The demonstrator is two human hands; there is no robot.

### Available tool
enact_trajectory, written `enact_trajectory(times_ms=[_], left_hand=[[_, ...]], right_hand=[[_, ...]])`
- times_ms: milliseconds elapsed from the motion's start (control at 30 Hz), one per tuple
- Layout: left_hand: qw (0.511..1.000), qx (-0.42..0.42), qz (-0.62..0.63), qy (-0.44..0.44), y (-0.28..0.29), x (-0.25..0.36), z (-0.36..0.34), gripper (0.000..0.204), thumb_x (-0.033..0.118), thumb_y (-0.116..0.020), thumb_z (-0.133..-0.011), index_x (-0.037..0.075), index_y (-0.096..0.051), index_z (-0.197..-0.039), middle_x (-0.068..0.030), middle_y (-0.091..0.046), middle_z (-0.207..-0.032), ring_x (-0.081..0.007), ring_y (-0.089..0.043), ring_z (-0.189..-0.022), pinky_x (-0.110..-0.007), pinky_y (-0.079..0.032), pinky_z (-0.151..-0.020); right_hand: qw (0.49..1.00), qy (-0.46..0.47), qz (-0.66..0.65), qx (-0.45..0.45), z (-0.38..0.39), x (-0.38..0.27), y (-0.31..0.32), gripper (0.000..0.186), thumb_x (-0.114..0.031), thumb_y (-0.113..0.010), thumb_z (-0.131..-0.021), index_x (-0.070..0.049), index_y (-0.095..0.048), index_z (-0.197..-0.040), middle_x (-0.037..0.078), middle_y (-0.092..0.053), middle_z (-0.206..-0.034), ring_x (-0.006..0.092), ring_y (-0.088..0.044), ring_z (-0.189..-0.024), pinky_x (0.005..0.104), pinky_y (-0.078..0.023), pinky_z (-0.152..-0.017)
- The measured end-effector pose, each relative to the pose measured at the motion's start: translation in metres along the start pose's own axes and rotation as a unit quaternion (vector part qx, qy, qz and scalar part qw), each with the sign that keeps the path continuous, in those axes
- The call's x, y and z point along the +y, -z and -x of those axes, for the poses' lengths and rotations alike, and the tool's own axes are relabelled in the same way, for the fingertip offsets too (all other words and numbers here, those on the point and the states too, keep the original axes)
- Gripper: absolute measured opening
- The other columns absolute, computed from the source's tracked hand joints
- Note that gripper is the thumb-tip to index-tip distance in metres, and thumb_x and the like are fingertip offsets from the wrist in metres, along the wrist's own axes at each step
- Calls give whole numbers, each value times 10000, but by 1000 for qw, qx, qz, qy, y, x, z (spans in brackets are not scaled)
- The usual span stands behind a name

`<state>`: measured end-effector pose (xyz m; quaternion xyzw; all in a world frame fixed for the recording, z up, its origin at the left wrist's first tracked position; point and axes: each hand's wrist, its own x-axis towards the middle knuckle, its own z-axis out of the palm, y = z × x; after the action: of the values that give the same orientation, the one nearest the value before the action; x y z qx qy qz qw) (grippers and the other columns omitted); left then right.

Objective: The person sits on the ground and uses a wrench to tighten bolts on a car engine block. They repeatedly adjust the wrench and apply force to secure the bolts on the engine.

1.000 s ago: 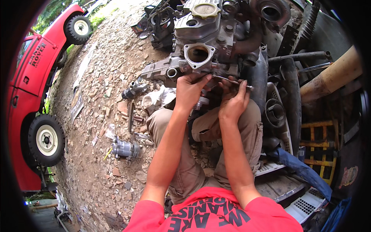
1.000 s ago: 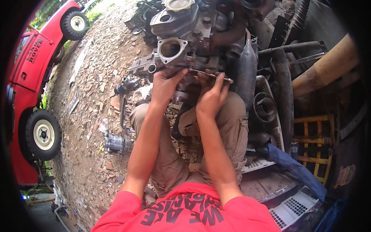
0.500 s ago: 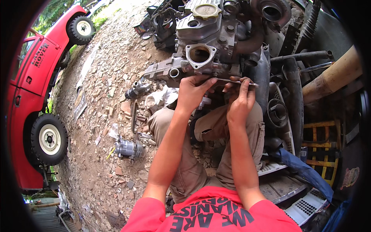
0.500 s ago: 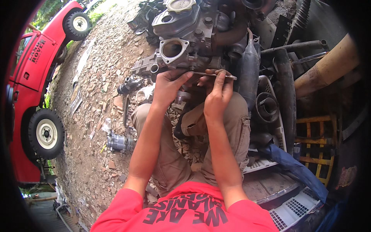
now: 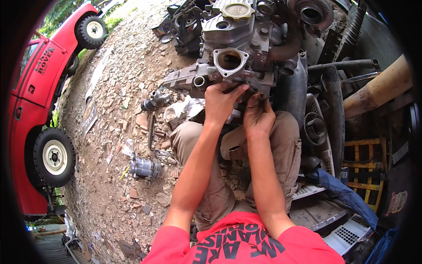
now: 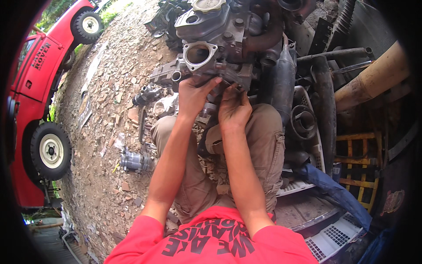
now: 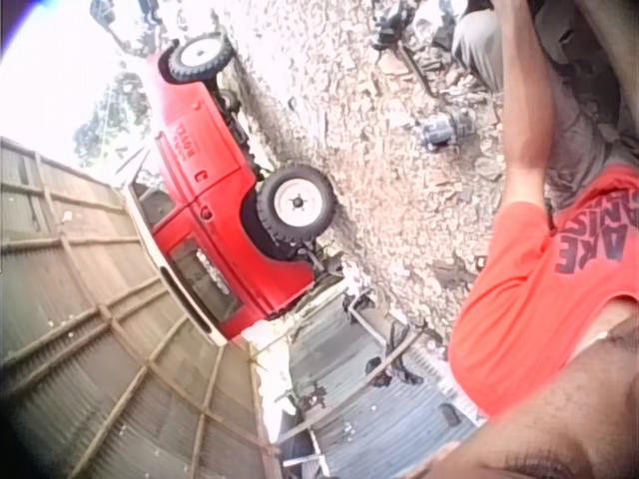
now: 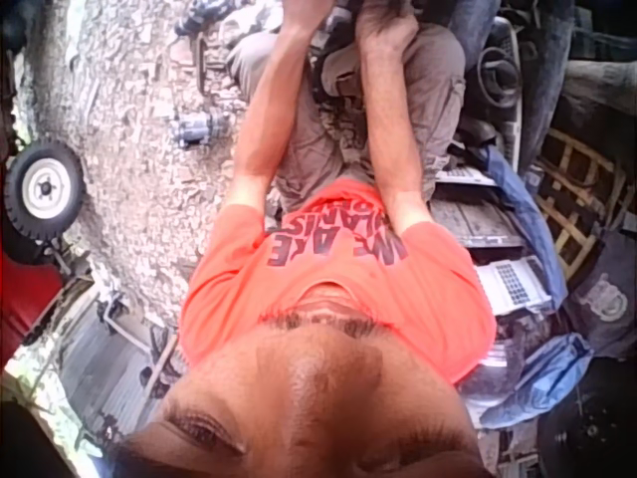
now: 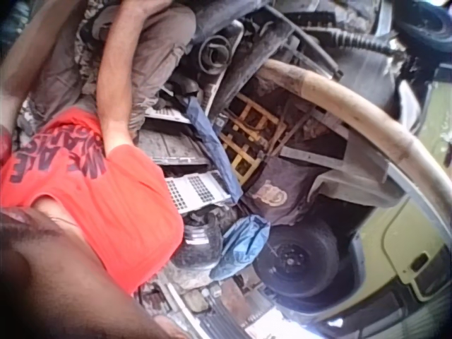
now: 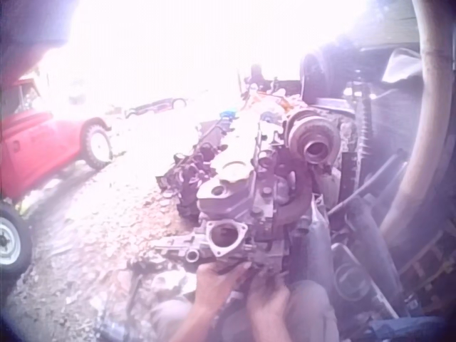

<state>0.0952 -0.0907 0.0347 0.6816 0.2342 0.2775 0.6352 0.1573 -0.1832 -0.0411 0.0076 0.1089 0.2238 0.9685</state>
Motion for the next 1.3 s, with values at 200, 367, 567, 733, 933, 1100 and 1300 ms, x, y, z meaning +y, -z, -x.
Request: enact_trajectory(times_ms=[200, 367, 567, 733, 933, 1100, 1300], left_hand=[[999, -20, 36, 14, 4, -5, -5, 200, 157, -753, -854, -21, -737, -944, -46, -709, -748, -64, -614, -613, -213, -437, -511], [992, -64, 86, 70, 11, 4, -2, 248, 152, -740, -869, -45, -710, -1016, -66, -719, -822, -89, -641, -664, -214, -451, -541], [990, -82, 74, 83, 11, 19, 4, 231, 131, -765, -842, -46, -718, -983, -86, -723, -825, -107, -656, -663, -221, -472, -556], [995, -47, 77, 51, 9, 12, 4, 207, 105, -763, -834, -46, -719, -968, -87, -722, -812, -103, -653, -654, -224, -473, -549], [999, -13, 38, 12, 4, 5, 1, 214, 109, -781, -815, -47, -726, -951, -60, -716, -783, -68, -606, -627, -208, -452, -545], [1000, 6, -5, -24, 8, -8, -2, 202, 120, -787, -811, -29, -741, -938, -37, -707, -737, -46, -573, -610, -207, -451, -552], [985, 34, -107, -133, 3, -7, 2, 203, 123, -785, -823, -9, -742, -971, -3, -666, -698, -33, -537, -605, -208, -426, -545]], right_hand=[[846, 209, 481, -99, 33, -3, -74, 208, -214, -461, -1040, -14, -517, -1052, 126, -644, -983, 198, -669, -806, 334, -565, -739], [696, 220, 651, -211, 42, -12, -93, 172, -151, -488, -1028, 10, -547, -1039, 100, -660, -944, 141, -656, -738, 277, -540, -686], [842, 202, 480, -142, 40, -23, -75, 247, -240, -411, -1059, -13, -507, -1040, 157, -643, -970, 181, -648, -772, 309, -563, -689], [975, 26, 219, 22, 13, -29, -40, 167, -180, -463, -1013, -28, -526, -1038, 186, -655, -1006, 244, -662, -832, 344, -574, -752], [996, -72, -2, 54, 4, -9, -9, 150, -46, -386, -943, 49, -498, -972, 207, -605, -998, 270, -620, -847, 363, -578, -755], [995, -61, -20, 80, 2, 2, -8, 144, -31, -371, -931, 46, -491, -946, 210, -605, -985, 273, -613, -829, 354, -580, -742], [992, -59, -58, 94, 1, 1, -8, 159, -22, -362, -935, 63, -496, -948, 214, -606, -986, 296, -636, -878, 374, -599, -778]])
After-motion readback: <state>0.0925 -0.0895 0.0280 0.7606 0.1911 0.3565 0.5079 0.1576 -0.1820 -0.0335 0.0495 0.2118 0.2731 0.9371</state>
